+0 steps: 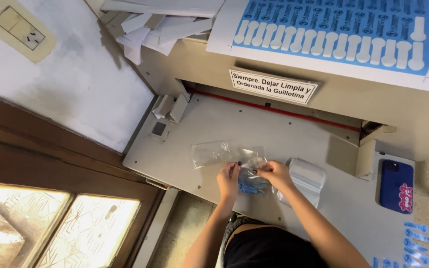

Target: The person peels blue bone-shaped stickers from a sheet and places them into small clear plastic bags. The person handles the sticker sheet, individual stickers, and plastic bags throughout the task.

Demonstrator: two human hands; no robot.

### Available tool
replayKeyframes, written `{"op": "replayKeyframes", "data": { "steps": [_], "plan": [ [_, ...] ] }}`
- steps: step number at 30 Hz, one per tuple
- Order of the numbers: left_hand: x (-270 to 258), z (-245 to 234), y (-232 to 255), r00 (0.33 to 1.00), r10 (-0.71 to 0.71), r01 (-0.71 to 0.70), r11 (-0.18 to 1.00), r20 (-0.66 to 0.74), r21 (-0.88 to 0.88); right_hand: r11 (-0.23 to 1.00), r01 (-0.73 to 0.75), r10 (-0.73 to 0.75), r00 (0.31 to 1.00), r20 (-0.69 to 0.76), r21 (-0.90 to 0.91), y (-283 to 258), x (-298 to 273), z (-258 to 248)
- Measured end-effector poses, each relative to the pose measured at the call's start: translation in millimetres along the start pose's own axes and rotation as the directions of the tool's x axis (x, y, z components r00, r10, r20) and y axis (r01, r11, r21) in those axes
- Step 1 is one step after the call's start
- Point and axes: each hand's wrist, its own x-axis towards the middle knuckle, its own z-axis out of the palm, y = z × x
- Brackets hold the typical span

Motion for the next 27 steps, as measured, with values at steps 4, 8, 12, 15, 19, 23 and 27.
{"op": "replayKeyframes", "data": {
  "steps": [4, 8, 12, 15, 19, 23, 27],
  "plan": [
    [-13.5, -6.7, 28.2, 0.995, 0.1, -0.1, 0.995, 0.013, 0.016, 0.999, -0.018, 0.018, 1.0, -0.023, 0.027, -0.8, 5.6, 8.9],
    [-25.1, -22.8, 46.0, 0.999, 0.034, -0.033, 0.987, 0.004, -0.157, 0.998, 0.053, -0.056, 0.996, -0.074, -0.035, 7.9, 2.7, 0.9],
    [-15.7, -23.2, 41.6, 0.985, 0.075, -0.048, 0.984, 0.155, -0.171, 0.894, 0.07, -0.023, 0.994, -0.11, 0.443, 1.2, -12.5, -16.0],
    [-9.6, -14.8, 43.2, 0.958, 0.082, -0.043, 0.988, 0.275, -0.145, 0.723, 0.032, 0.023, 0.997, -0.07, 0.691, -0.4, -19.0, -17.4],
    [-8.4, 2.8, 41.8, 0.903, 0.2, -0.172, 0.979, 0.381, -0.106, 0.405, -0.069, 0.166, 0.986, 0.001, 0.912, 20.0, -0.8, -3.8],
    [-10.0, 15.1, 47.8, 0.885, 0.15, -0.174, 0.985, 0.441, 0.015, 0.424, -0.084, 0.199, 0.98, -0.002, 0.902, 25.6, -1.7, -0.7],
    [-15.4, 17.5, 50.3, 0.927, -0.076, 0.207, 0.92, 0.367, -0.333, 0.163, -0.125, 0.332, 0.941, 0.065, 0.979, -2.3, -14.0, -21.6]
  ]
}}
